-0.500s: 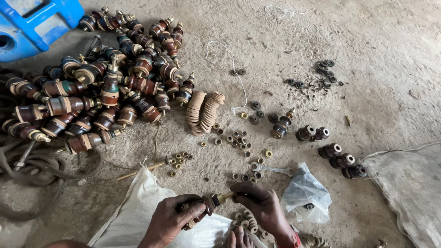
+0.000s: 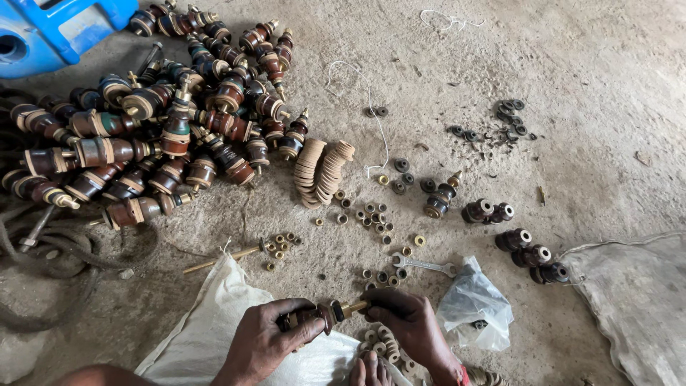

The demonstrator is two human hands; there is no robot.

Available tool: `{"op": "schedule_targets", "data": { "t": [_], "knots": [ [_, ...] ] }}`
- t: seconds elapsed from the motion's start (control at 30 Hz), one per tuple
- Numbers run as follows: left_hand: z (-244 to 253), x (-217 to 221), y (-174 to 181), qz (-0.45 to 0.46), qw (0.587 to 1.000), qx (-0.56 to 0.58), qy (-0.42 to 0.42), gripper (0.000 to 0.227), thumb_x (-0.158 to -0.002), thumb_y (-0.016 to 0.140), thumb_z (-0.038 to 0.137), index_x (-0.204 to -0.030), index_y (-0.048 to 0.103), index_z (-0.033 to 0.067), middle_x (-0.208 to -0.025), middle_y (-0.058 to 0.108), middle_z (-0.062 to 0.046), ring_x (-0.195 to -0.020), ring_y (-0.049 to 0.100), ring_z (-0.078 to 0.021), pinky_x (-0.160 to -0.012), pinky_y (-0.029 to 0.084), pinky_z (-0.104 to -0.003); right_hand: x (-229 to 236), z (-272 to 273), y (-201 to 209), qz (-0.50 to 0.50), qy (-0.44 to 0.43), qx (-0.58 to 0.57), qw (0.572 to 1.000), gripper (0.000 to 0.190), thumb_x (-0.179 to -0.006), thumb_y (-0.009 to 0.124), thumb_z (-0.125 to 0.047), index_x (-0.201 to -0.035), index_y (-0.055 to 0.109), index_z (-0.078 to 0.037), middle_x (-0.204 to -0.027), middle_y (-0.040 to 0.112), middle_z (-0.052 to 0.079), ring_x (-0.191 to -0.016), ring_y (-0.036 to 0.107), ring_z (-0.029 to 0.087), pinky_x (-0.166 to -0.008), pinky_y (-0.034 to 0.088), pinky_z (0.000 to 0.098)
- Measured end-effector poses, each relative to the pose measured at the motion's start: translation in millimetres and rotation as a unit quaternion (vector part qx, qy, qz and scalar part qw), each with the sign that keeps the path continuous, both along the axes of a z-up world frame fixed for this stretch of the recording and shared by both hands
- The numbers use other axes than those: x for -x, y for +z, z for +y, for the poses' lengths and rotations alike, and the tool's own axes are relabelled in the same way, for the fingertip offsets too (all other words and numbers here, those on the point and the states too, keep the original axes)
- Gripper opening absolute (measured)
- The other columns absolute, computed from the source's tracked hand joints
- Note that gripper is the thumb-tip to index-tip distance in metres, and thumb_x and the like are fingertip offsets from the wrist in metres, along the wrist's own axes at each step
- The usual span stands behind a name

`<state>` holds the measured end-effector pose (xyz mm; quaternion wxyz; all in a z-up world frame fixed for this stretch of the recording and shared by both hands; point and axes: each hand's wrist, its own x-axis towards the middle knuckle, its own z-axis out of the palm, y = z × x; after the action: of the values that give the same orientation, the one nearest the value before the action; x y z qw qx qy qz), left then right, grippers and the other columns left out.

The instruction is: The person assembles small cylindrical components by hand, inserting brass rods and attaching washers and nuts. The person works on the floor, handling multiple parts and placing finished assemblies aside.

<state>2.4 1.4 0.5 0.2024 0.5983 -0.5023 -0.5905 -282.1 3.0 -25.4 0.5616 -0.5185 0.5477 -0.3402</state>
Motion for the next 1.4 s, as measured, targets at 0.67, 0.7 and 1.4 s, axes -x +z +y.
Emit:
{"op": "schedule_targets", "data": {
  "t": [0.67,0.7,1.4],
  "knots": [
    [4,4,10,-0.071,0.983,0.163,-0.054,0.056,-0.073,0.081,0.051,-0.115,0.079,0.0136,-0.096,0.079,-0.01,-0.084,0.08,-0.0227,-0.076,0.063,-0.034,-6,9,-16,0.129,-0.033,-0.053,0.99,0.049,-0.102,0.055,-0.038,-0.08,0.071,0.003,-0.057,0.064,0.004,-0.05,0.053,0.01,-0.046,0.042,0.0299],
    [5,4,9,-0.058,0.983,0.166,-0.058,0.056,-0.074,0.081,0.05,-0.116,0.078,0.0135,-0.097,0.08,-0.01,-0.085,0.081,-0.0225,-0.077,0.063,-0.034,-7,8,-19,0.136,-0.049,-0.065,0.987,0.053,-0.102,0.054,-0.041,-0.076,0.07,0.002,-0.056,0.061,0.004,-0.049,0.049,0.01,-0.045,0.039,0.0305],
    [5,5,12,0.019,0.996,0.088,-0.009,0.051,-0.072,0.084,0.045,-0.112,0.083,0.0141,-0.096,0.084,-0.008,-0.081,0.081,-0.0177,-0.074,0.063,-0.03,7,6,11,0.011,-0.051,-0.016,0.999,0.043,-0.092,0.065,-0.026,-0.129,0.065,-0.003,-0.076,0.073,0.007,-0.049,0.055,0.011,-0.044,0.049,0.0292]
  ]
}}
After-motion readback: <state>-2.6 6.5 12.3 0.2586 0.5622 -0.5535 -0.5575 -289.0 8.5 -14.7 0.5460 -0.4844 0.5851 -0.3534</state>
